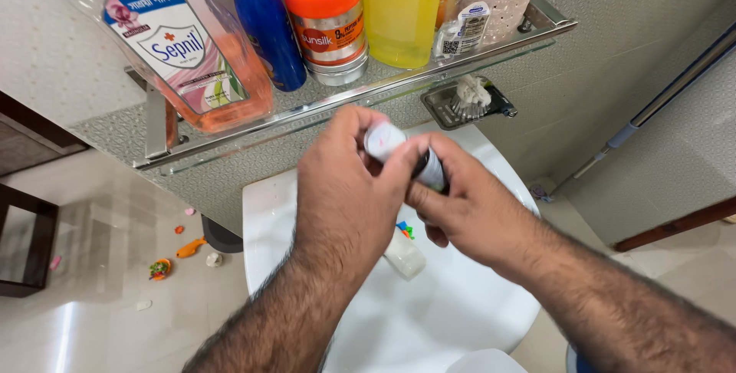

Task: The person organizes bathroom items by placing a comb and toothbrush into a holder, then arranging several bottles and containers on a glass shelf above the sink. The person handles a yellow bottle, a small white bottle, a pink-capped bottle, an orange-capped container, and a black bottle, placing each on the shelf.

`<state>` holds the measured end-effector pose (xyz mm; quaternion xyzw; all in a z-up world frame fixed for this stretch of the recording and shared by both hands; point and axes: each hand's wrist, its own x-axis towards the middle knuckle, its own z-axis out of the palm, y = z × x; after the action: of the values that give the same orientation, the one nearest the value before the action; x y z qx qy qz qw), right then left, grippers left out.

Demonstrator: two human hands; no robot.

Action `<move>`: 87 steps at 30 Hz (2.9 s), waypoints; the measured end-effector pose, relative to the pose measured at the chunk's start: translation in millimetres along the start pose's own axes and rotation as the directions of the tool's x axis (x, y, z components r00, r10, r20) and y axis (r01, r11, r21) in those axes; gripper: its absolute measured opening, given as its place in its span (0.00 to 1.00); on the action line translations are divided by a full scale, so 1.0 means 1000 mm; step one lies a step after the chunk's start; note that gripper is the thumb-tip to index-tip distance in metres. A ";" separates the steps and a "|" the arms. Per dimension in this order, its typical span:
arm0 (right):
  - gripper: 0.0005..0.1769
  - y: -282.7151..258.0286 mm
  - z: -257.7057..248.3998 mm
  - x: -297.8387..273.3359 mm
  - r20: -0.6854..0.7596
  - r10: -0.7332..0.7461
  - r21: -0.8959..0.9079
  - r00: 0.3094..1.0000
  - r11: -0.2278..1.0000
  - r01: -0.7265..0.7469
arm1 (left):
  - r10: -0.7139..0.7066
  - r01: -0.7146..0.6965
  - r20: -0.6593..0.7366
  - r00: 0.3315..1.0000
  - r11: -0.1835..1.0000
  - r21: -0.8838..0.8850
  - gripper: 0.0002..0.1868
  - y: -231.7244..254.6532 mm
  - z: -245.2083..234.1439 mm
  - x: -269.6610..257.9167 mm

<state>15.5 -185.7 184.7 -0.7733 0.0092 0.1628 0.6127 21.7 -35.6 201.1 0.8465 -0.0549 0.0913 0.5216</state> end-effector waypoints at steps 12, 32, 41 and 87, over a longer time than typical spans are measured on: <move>0.24 0.005 -0.005 -0.002 0.065 -0.022 0.467 0.998 0.884 -0.011 | -0.103 0.101 0.018 0.995 0.900 -0.424 0.20 -0.019 -0.011 -0.013; 0.27 -0.013 -0.004 0.000 0.053 0.095 0.059 0.994 0.993 -0.098 | -0.092 0.109 0.172 0.981 0.990 -0.087 0.20 0.015 0.004 -0.011; 0.19 0.002 -0.018 0.010 0.171 0.048 0.106 0.984 0.992 -0.067 | 0.085 -0.078 0.011 0.996 0.951 -0.299 0.15 0.006 -0.016 0.011; 0.13 -0.076 0.033 0.088 -0.136 -0.533 -0.705 0.835 0.644 0.296 | 0.017 0.076 -0.309 0.951 0.955 0.287 0.17 -0.005 -0.053 0.062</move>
<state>107.5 -119.0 227.1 -0.9341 -0.1257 -0.1244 0.3103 78.2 14.4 232.8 0.8910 0.0541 0.2214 0.3927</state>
